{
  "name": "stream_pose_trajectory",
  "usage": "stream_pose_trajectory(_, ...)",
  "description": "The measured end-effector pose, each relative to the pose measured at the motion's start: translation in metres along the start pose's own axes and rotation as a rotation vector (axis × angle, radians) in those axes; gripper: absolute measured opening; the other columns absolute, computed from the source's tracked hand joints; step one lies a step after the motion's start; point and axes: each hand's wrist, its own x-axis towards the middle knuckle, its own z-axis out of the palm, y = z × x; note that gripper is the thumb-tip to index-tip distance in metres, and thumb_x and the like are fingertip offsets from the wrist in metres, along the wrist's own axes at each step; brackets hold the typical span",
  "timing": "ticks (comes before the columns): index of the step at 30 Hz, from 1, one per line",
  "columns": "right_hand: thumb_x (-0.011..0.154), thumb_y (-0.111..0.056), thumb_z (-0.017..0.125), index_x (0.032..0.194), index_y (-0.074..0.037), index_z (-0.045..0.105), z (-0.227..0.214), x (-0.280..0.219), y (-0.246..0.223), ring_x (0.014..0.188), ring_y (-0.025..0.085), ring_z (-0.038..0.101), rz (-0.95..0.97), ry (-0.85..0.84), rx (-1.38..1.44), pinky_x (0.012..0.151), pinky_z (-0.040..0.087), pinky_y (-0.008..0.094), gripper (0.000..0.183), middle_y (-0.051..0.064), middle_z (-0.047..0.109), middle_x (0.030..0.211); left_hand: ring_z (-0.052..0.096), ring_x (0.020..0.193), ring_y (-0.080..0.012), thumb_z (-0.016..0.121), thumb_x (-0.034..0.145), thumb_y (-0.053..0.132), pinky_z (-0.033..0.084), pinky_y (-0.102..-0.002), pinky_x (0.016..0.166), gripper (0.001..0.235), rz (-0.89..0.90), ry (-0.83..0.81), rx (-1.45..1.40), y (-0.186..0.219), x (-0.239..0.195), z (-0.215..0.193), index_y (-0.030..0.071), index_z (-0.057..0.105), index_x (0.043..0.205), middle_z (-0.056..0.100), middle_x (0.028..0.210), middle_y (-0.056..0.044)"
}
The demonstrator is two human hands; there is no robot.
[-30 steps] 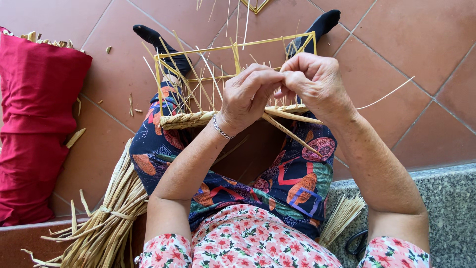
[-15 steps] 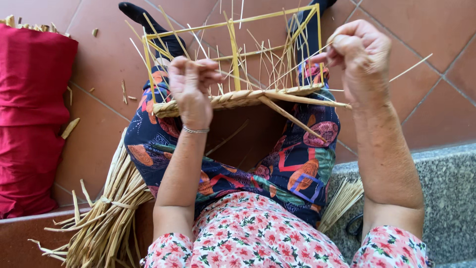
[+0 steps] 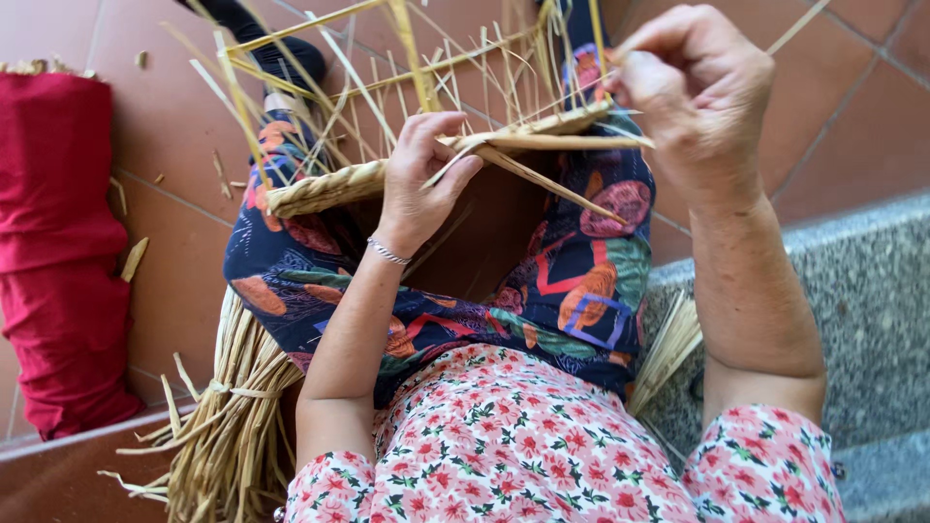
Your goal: The person weaves a basket by hand, interlacing dried plant fibers through a rectangular frame. They use shears to trim excess material and continue weaving the base and sides.
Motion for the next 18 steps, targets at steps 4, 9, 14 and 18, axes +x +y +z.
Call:
stream_pose_trajectory(4, 0.113, -0.004, 0.060, 0.110, 0.006, 0.063, -0.021, -0.050, -0.033, 0.082, 0.014, 0.069, -0.160, 0.038, -0.115, 0.076, 0.057, 0.026, 0.011, 0.012, 0.069, 0.096, 0.066, 0.094, -0.0295, 0.079, 0.091, 0.003, 0.055, -0.040, 0.079, 0.024, 0.293, 0.012, 0.546, -0.024, 0.010, 0.026, 0.007, 0.065, 0.109, 0.065, 0.104, -0.013)
stream_pose_trajectory(9, 0.118, -0.009, 0.063, 0.113, 0.008, 0.065, -0.108, -0.139, -0.043, 0.083, 0.015, 0.068, -0.102, 0.367, -0.189, 0.077, 0.056, 0.027, 0.017, 0.013, 0.070, 0.099, 0.070, 0.085, -0.0147, 0.074, 0.107, -0.004, 0.059, -0.029, 0.074, 0.009, 0.020, 0.072, 0.224, -0.055, 0.009, 0.017, 0.002, 0.069, 0.110, 0.070, 0.099, -0.007)
stream_pose_trajectory(14, 0.114, -0.005, 0.063, 0.108, 0.004, 0.072, -0.194, -0.223, 0.033, 0.081, 0.012, 0.070, 0.298, 0.425, -0.356, 0.073, 0.059, 0.026, 0.014, 0.011, 0.074, 0.098, 0.071, 0.082, -0.0116, 0.069, 0.112, -0.009, 0.062, -0.025, 0.072, 0.020, -0.030, 0.073, 0.054, -0.080, 0.019, 0.006, -0.001, 0.060, 0.127, 0.070, 0.102, -0.008)
stream_pose_trajectory(18, 0.095, -0.024, 0.077, 0.096, -0.011, 0.075, -0.217, -0.336, 0.115, 0.074, 0.016, 0.072, 1.029, 0.352, -0.639, 0.072, 0.058, 0.035, 0.013, 0.012, 0.077, 0.089, 0.070, 0.071, -0.0129, 0.074, 0.114, -0.011, 0.060, -0.025, 0.062, 0.016, -0.040, 0.079, 0.061, -0.092, 0.026, -0.003, -0.003, 0.061, 0.121, 0.069, 0.103, -0.011)
